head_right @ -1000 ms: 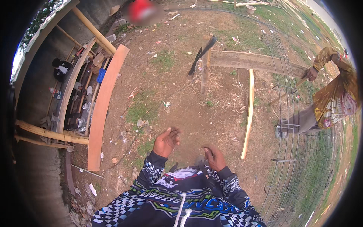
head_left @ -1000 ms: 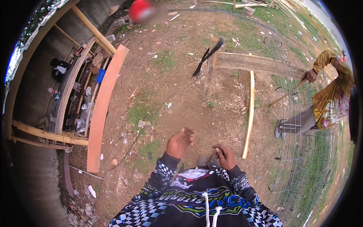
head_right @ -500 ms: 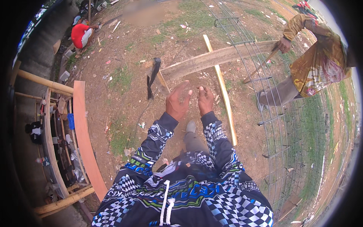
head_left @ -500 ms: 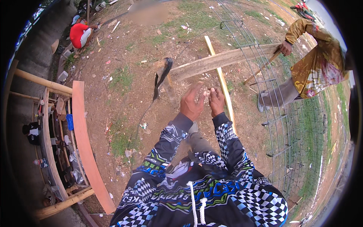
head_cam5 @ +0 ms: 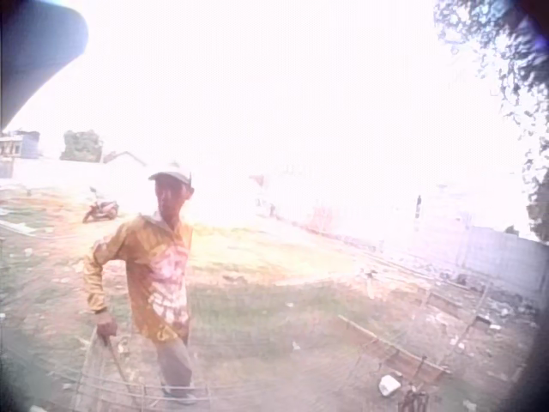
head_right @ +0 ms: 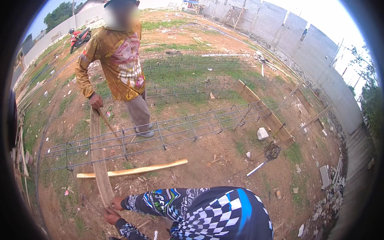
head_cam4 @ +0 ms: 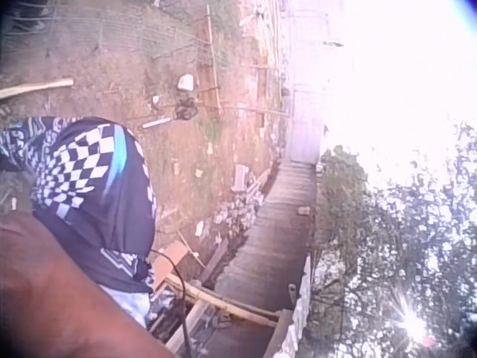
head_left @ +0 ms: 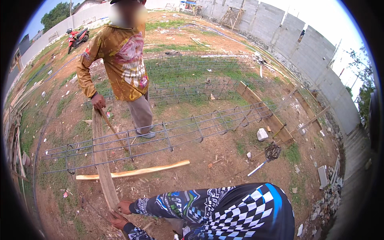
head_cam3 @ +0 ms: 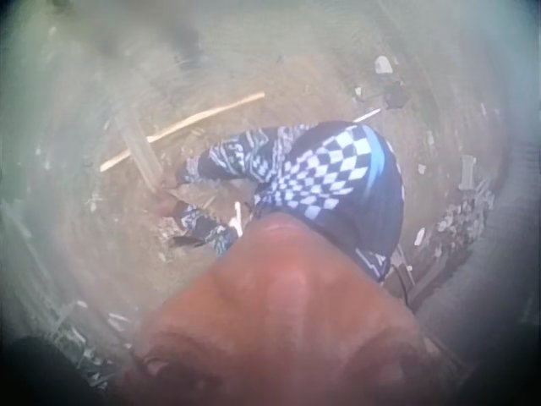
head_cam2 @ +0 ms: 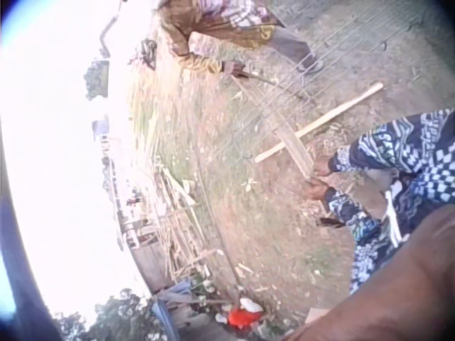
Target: The person uses pliers to twist wire ties around the intersections of a rebar cage laid on the ground. They repeatedly pick up wire ties, wrap them around the bars, and twist them tight to secure the structure. Another person briefly approaches and observes the work.
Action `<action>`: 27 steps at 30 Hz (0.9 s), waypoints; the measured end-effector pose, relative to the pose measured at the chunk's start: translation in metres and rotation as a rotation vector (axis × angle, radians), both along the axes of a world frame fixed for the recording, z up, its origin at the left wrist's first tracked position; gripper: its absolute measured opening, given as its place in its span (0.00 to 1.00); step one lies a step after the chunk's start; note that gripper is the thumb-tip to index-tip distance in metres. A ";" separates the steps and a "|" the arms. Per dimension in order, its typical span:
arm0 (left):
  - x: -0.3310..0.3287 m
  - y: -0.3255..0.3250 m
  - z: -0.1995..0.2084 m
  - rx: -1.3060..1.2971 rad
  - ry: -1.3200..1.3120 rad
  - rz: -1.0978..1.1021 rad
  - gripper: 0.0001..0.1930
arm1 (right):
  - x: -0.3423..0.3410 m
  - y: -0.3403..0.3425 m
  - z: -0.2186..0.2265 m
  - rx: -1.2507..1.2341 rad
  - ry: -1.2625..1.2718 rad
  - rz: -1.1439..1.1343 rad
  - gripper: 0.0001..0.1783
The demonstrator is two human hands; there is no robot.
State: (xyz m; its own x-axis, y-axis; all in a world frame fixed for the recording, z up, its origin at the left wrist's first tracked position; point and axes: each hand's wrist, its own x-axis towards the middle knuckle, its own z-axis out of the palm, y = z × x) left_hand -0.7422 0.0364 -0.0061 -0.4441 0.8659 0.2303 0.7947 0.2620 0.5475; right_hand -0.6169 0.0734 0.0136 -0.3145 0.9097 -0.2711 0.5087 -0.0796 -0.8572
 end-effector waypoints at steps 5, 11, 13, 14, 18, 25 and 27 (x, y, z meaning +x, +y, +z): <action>-0.007 -0.009 0.021 -0.153 0.041 0.116 0.25 | -0.027 -0.012 -0.015 0.066 0.021 -0.038 0.13; -0.026 -0.005 -0.014 -0.181 0.087 0.103 0.23 | -0.032 -0.029 -0.025 0.211 -0.321 -0.085 0.23; -0.009 -0.002 -0.010 -0.199 0.111 0.017 0.23 | 0.004 -0.053 -0.032 0.295 -0.420 -0.132 0.26; -0.017 -0.003 -0.009 -0.156 0.108 0.030 0.23 | 0.015 -0.064 -0.033 0.256 -0.325 -0.077 0.25; -0.042 0.001 -0.044 -0.073 0.094 0.031 0.21 | 0.089 -0.138 -0.057 -0.018 -0.307 -0.141 0.16; -0.017 0.001 -0.002 -0.221 0.037 0.102 0.20 | 0.177 -0.343 -0.054 -0.485 -0.316 -0.663 0.36; -0.028 0.005 -0.021 -0.130 0.062 0.084 0.20 | 0.183 -0.388 -0.052 -0.546 -0.227 -0.893 0.37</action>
State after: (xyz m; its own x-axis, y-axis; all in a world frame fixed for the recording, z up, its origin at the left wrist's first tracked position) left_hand -0.7701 0.0412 -0.0273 -0.5042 0.8509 0.1475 0.7984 0.3943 0.4551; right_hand -0.4339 -0.3150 -0.0386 0.5141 0.5230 -0.6798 0.2192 -0.8464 -0.4854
